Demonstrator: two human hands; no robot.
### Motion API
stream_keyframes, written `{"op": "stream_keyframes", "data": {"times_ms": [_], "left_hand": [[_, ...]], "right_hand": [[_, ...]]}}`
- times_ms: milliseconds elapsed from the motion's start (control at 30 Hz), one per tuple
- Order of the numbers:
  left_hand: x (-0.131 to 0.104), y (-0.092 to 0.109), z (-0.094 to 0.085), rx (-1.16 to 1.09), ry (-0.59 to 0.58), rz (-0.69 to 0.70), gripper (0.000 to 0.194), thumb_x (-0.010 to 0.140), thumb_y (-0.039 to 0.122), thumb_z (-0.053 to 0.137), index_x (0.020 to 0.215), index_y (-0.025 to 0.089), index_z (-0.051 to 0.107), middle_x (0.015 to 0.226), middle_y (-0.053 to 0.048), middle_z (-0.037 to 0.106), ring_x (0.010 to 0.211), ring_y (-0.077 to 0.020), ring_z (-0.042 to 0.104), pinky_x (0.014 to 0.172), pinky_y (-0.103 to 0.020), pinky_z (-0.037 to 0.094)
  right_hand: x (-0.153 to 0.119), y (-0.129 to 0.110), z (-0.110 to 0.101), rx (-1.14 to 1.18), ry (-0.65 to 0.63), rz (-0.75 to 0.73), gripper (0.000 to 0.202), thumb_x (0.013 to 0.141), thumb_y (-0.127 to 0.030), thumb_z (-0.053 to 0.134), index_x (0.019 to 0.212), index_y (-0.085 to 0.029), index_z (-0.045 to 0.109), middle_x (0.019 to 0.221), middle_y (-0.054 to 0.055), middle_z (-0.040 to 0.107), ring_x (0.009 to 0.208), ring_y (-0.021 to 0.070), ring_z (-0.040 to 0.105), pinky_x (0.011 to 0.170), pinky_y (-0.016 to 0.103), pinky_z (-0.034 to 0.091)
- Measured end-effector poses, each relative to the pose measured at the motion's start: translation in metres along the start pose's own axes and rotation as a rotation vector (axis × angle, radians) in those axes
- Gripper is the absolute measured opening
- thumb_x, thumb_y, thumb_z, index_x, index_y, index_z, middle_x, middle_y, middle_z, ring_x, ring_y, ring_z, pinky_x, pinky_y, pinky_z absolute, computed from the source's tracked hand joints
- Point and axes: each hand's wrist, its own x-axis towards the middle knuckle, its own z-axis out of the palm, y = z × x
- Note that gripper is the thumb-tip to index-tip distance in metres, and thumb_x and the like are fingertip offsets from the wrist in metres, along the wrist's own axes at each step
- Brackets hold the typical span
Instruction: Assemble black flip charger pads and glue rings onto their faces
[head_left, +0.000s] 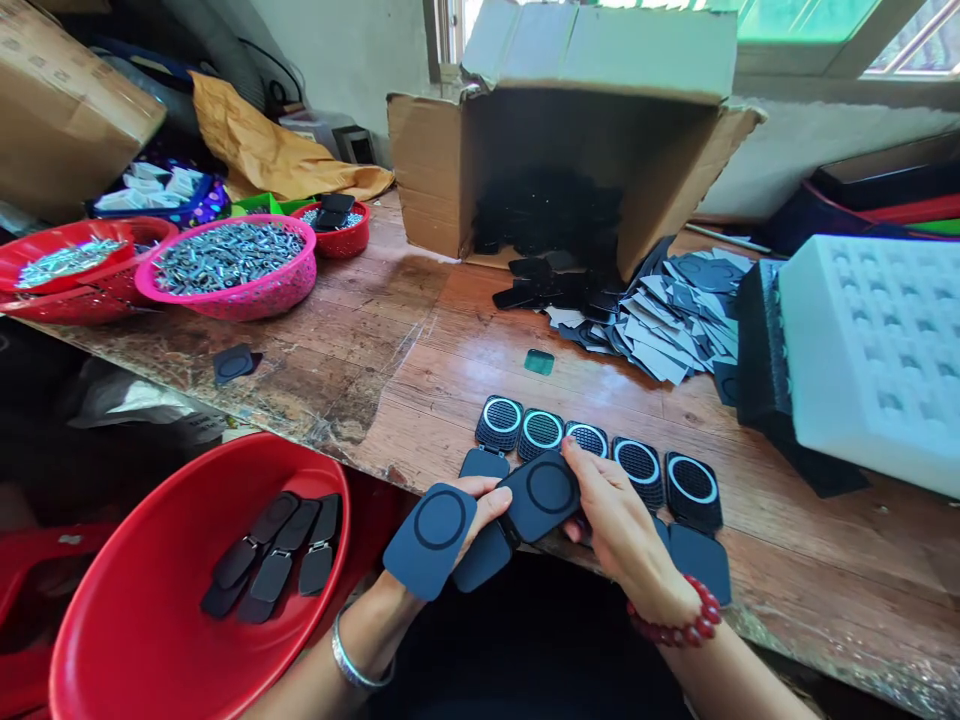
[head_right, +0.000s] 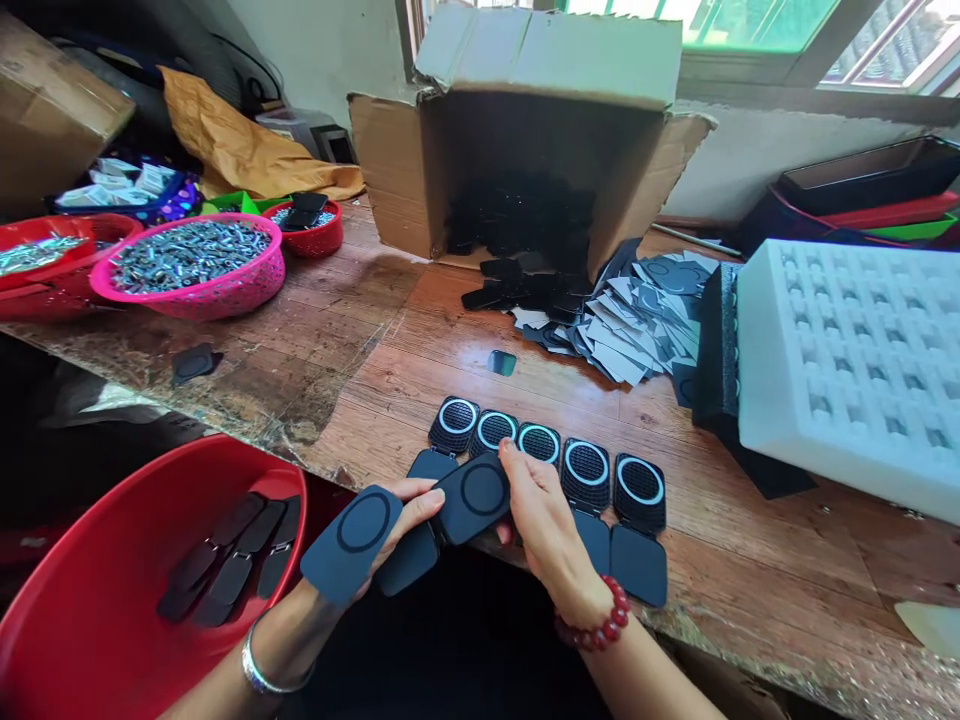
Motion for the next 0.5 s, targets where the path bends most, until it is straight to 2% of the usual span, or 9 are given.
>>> {"op": "stream_keyframes", "data": {"times_ms": [100,167,233,300,367,467,500], "left_hand": [[0.000,0.001,-0.003,-0.014,0.001,0.008,0.030,0.087,0.046,0.057,0.081,0.024,0.077,0.081,-0.002,0.073,0.079,-0.0220,0.063,0.074,-0.029,0.049],[0.000,0.002,-0.004,0.007,0.003,0.015,0.028,0.086,0.044,0.058,0.079,0.025,0.077,0.079,-0.002,0.073,0.077,-0.0212,0.062,0.073,-0.028,0.049],[0.000,0.002,-0.010,0.030,0.033,0.029,0.027,0.086,0.043,0.059,0.075,0.024,0.076,0.077,-0.001,0.072,0.077,-0.0210,0.062,0.073,-0.028,0.049],[0.005,0.001,-0.023,0.020,0.097,0.052,0.029,0.086,0.044,0.057,0.074,0.023,0.074,0.077,-0.001,0.071,0.079,-0.0213,0.062,0.075,-0.029,0.050],[0.017,-0.002,-0.048,0.025,0.226,0.091,0.032,0.085,0.047,0.057,0.074,0.021,0.072,0.079,-0.002,0.071,0.080,-0.0213,0.062,0.077,-0.030,0.051],[0.041,-0.010,-0.097,0.113,0.594,0.156,0.039,0.078,0.056,0.060,0.068,0.020,0.067,0.075,-0.003,0.069,0.073,-0.0205,0.061,0.072,-0.031,0.051],[0.049,-0.014,-0.114,0.130,0.667,0.157,0.040,0.077,0.059,0.060,0.068,0.020,0.065,0.075,-0.004,0.068,0.073,-0.0205,0.061,0.072,-0.032,0.051]], "right_hand": [[0.002,-0.004,0.000,-0.058,-0.100,-0.029,0.061,0.086,-0.075,0.043,0.061,-0.020,0.054,0.047,-0.001,0.051,0.034,0.0091,0.040,0.031,0.021,0.029],[0.004,-0.008,0.001,-0.195,-0.132,-0.098,0.060,0.085,-0.074,0.048,0.061,-0.020,0.055,0.046,-0.001,0.052,0.033,0.0089,0.041,0.031,0.021,0.026],[0.007,-0.010,0.002,-0.316,-0.097,-0.164,0.059,0.084,-0.073,0.051,0.058,-0.020,0.053,0.044,-0.002,0.050,0.031,0.0088,0.041,0.032,0.021,0.026],[0.010,-0.010,0.003,-0.353,-0.029,-0.217,0.061,0.084,-0.075,0.048,0.059,-0.020,0.054,0.044,-0.001,0.052,0.032,0.0099,0.044,0.035,0.022,0.032],[0.012,-0.009,0.004,-0.337,0.027,-0.274,0.061,0.084,-0.076,0.047,0.069,-0.019,0.061,0.051,0.001,0.059,0.038,0.0116,0.050,0.039,0.024,0.038],[0.011,-0.004,0.001,-0.346,0.016,-0.359,0.054,0.086,-0.070,0.051,0.085,-0.018,0.066,0.062,0.002,0.064,0.047,0.0134,0.056,0.045,0.025,0.044],[0.010,-0.002,-0.001,-0.364,0.008,-0.376,0.050,0.086,-0.066,0.054,0.086,-0.018,0.067,0.063,0.002,0.063,0.050,0.0139,0.056,0.047,0.025,0.045]]}}
